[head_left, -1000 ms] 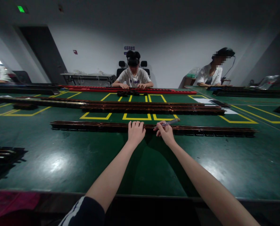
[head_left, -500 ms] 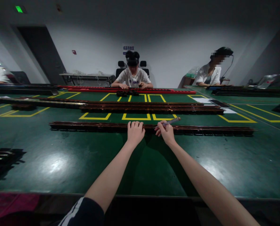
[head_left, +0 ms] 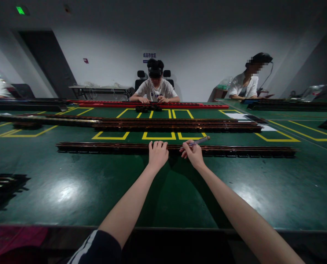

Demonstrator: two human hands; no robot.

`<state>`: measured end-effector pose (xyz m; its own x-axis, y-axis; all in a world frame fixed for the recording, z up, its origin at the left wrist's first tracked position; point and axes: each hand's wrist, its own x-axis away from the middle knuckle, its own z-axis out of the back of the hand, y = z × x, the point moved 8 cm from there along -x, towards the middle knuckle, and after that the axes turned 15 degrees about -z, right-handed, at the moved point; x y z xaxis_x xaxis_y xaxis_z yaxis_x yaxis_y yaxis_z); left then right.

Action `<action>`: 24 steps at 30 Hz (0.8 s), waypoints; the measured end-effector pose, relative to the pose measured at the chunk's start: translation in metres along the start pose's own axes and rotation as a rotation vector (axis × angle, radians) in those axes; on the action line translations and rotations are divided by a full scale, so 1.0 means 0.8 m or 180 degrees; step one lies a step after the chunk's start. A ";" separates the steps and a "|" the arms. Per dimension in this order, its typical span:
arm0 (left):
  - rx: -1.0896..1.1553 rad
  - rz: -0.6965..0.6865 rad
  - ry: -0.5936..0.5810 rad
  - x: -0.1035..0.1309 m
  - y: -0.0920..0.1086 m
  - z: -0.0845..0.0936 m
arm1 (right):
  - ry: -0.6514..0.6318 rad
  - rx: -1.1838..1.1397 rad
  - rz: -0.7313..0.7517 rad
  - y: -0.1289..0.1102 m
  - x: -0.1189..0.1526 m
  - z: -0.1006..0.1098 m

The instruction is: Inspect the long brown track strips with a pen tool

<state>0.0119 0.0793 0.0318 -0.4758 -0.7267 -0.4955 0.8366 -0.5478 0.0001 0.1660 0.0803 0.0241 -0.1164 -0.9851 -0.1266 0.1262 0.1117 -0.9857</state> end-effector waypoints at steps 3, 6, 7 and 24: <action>-0.0059 -0.0006 0.0036 0.000 0.002 0.003 | -0.0100 0.0098 -0.0008 0.001 -0.001 -0.003; -0.0104 0.0051 0.0039 0.001 0.000 0.004 | -0.0095 0.0161 0.0043 0.001 -0.001 -0.006; -0.0111 0.0065 0.0030 0.001 0.000 0.004 | -0.0076 0.0164 0.0076 0.000 -0.001 -0.007; -0.0156 0.0211 0.0095 0.002 -0.006 0.006 | -0.0003 0.0354 0.0234 -0.006 0.003 -0.011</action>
<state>0.0058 0.0786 0.0347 -0.4112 -0.7477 -0.5214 0.8787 -0.4774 -0.0084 0.1566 0.0782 0.0273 -0.1019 -0.9749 -0.1979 0.2428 0.1686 -0.9553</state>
